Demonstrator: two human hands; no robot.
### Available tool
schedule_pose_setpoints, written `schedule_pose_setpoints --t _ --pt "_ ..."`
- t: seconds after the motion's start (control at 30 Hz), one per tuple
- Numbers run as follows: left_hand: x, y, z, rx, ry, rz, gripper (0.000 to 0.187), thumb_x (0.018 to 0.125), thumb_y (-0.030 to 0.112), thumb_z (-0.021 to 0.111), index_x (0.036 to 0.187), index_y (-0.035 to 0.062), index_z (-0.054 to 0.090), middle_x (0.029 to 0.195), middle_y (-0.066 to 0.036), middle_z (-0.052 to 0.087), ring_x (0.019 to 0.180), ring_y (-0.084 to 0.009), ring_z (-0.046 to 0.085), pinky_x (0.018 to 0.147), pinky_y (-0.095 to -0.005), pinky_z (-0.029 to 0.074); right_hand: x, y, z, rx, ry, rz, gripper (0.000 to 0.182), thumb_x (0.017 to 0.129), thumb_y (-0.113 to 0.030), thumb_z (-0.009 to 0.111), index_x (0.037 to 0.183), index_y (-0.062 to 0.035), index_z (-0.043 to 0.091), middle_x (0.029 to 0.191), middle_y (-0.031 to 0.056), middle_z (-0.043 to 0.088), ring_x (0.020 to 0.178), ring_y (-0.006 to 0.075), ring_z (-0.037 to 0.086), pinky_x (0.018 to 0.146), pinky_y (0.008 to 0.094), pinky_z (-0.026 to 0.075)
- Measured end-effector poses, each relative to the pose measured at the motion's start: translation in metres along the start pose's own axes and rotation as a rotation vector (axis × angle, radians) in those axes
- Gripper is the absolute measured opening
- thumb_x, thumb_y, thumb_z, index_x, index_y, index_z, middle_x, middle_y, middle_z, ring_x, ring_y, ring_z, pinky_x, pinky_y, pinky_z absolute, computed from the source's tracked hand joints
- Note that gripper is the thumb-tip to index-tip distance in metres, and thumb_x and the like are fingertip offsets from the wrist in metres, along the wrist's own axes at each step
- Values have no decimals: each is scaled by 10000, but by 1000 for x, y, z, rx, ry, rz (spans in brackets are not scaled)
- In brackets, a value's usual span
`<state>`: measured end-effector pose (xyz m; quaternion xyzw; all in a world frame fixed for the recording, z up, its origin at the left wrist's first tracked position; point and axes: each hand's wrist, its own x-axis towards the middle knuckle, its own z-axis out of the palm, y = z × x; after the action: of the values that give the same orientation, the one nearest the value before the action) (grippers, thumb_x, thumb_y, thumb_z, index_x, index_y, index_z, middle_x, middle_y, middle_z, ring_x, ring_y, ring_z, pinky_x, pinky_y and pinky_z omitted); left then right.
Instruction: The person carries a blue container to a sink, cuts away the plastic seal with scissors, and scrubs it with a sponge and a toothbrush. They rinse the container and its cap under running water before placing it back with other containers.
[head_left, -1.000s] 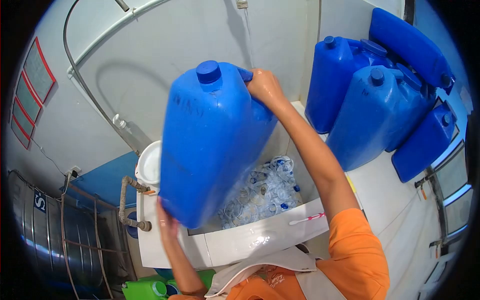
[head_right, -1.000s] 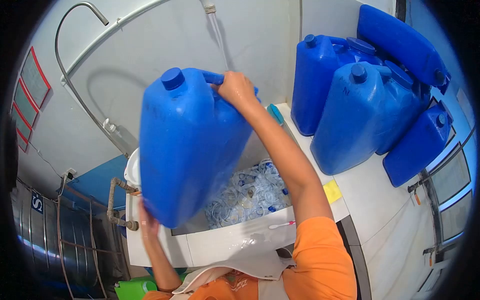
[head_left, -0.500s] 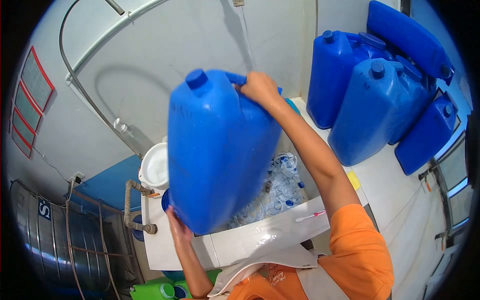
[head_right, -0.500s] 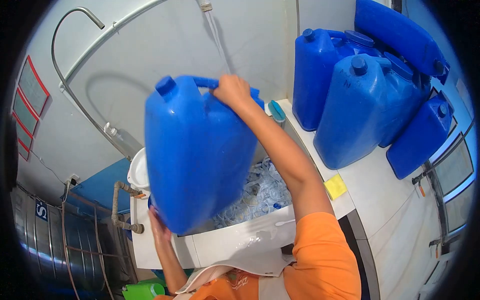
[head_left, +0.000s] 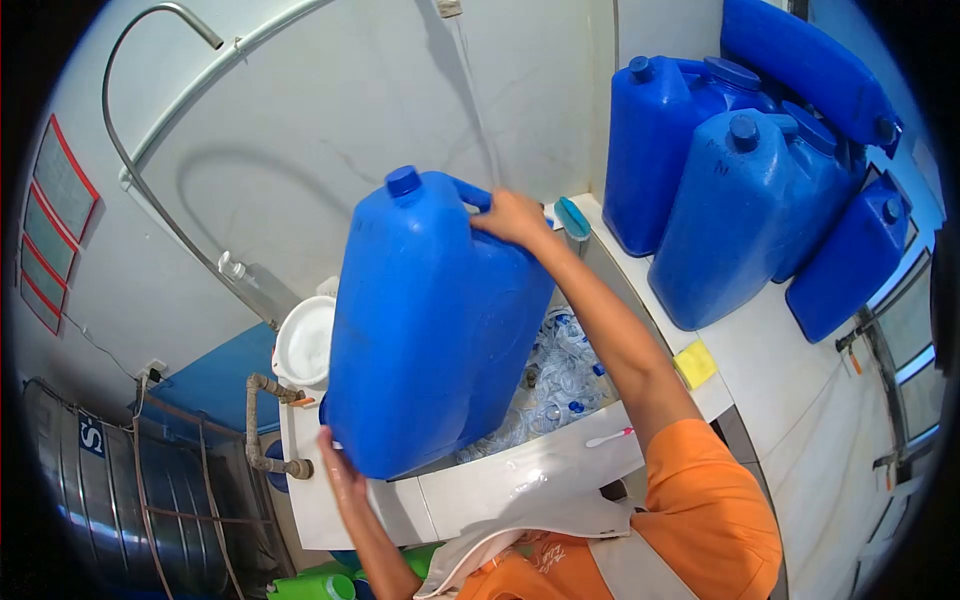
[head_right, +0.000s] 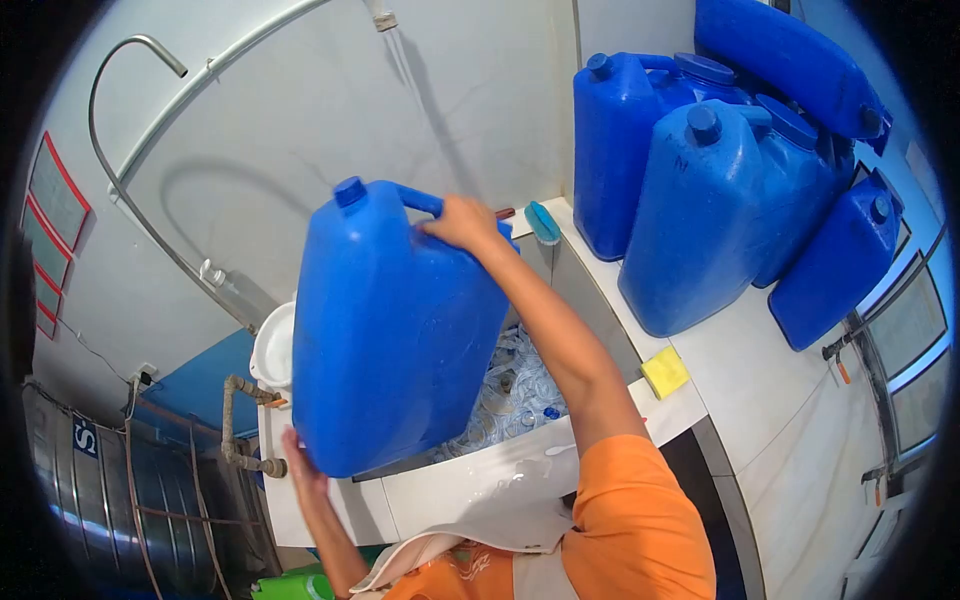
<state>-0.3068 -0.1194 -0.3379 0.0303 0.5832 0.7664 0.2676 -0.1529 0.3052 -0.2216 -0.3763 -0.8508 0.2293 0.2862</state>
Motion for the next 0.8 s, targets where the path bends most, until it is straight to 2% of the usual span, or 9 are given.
schedule_pose_setpoints --t 0.07,0.1,0.17,0.23,0.3,0.4,0.5,0.7,0.8 --pt "6 43 -7 98 -129 224 640 903 556 419 1348 98 389 1322 -130 475 1190 -252 477 956 -382 422 -13 51 30 237 1 -24 535 723 -381 689 1100 -12 596 1027 220 635 973 362 612 820 422 482" --pt "-20 81 34 130 -64 251 676 905 577 384 1361 78 376 1267 -148 523 1145 -256 520 956 -375 421 -25 75 43 396 24 -10 565 726 -380 684 1149 -23 569 1066 215 626 1001 353 605 837 407 478" --pt "-34 121 75 245 -70 412 695 908 554 387 1384 48 348 1180 -163 581 1032 -252 583 928 -354 421 -51 112 68 639 -37 162 501 723 -364 680 1127 -77 604 1043 173 648 994 327 615 830 389 481" --pt "-47 143 118 301 -107 463 695 909 539 392 1392 42 336 1159 -174 591 997 -251 597 918 -352 420 -82 127 96 831 -34 268 497 722 -363 679 1125 -80 606 1041 172 649 993 326 615 829 389 482" --pt "-49 154 157 489 -283 724 657 905 481 412 1396 50 346 1146 -194 589 1009 -249 584 918 -349 405 -109 127 120 999 -11 343 493 722 -362 679 1123 -84 608 1040 171 650 992 325 616 828 389 482" --pt "-66 158 218 647 -362 880 624 895 445 424 1378 50 388 1146 -208 581 1055 -263 560 959 -367 377 -135 117 141 1165 31 403 488 720 -360 678 1121 -89 611 1038 169 651 990 324 617 826 389 483" --pt "-89 153 268 735 -520 995 581 890 395 446 1362 56 420 1204 -235 542 1139 -283 511 1000 -382 345 -143 103 150 1271 55 435 482 719 -358 677 1118 -94 614 1036 167 652 988 322 618 824 390 484" --pt "-118 156 327 823 -711 990 565 907 387 473 1372 73 411 1295 -262 468 1227 -303 441 1042 -388 295 -142 75 156 1411 68 454 472 717 -355 676 1113 -105 619 1033 164 654 984 319 620 820 390 485" --pt "-120 165 326 818 -690 1004 583 916 431 455 1370 68 409 1285 -254 479 1218 -314 449 1040 -387 302 -133 75 148 1471 70 455 466 716 -353 675 1110 -110 622 1031 162 655 982 318 620 819 391 486"
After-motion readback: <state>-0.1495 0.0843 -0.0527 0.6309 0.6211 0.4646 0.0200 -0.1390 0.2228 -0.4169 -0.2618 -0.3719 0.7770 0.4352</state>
